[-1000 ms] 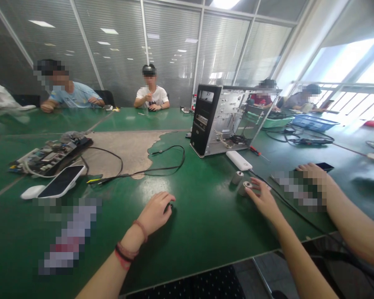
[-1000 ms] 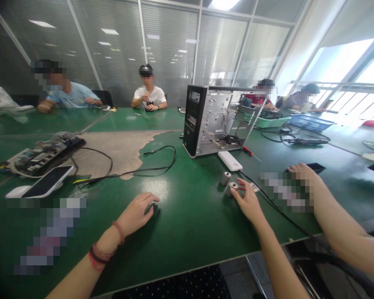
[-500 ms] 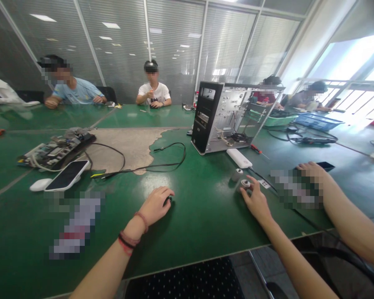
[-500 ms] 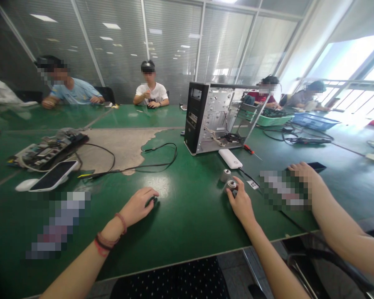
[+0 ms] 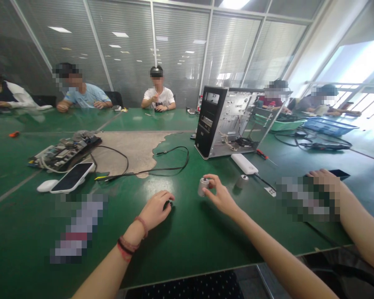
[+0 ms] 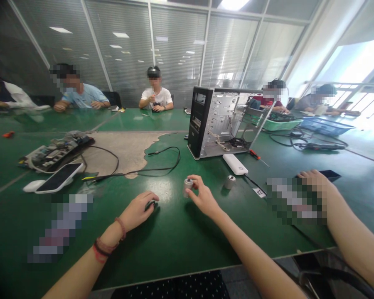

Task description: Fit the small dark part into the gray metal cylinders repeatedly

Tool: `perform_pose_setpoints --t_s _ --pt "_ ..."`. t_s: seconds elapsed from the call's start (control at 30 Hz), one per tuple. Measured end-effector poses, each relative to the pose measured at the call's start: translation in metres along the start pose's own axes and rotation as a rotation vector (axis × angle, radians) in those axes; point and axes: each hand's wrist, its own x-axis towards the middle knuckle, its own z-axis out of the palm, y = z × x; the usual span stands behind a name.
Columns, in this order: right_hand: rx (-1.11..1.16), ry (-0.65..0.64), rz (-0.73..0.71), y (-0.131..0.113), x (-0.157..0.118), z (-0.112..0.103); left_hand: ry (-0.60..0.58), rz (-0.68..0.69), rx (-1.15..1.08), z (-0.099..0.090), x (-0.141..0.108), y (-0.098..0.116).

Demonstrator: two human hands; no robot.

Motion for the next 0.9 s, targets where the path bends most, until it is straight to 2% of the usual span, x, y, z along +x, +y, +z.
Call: perform_pose_setpoints --t_s 0.1,0.2,0.27,0.37,0.57,0.73,0.9 --pt "0.122 -0.177 -0.077 -0.017 0.015 0.034 0.058 -0.058 -0.064 -0.007 0.001 0.001" --pt "0.284 -0.244 -0.062 -0.021 0.013 0.064 0.101 -0.101 -0.128 -0.011 0.002 0.003" --pt "0.388 -0.286 -0.018 -0.021 0.006 0.074 0.111 -0.123 -0.15 -0.012 0.003 0.004" --pt "0.523 -0.315 0.059 -0.02 -0.003 0.074 0.108 -0.136 -0.172 -0.011 0.003 0.006" --pt "0.762 -0.194 0.19 -0.017 -0.003 0.064 0.079 -0.138 -0.231 -0.005 0.002 0.011" --pt "0.906 -0.222 0.281 -0.017 -0.004 0.069 0.012 -0.182 -0.347 0.0 0.002 0.014" --pt "1.05 -0.201 0.461 -0.025 -0.005 0.07 -0.024 -0.217 -0.443 0.001 0.003 0.016"
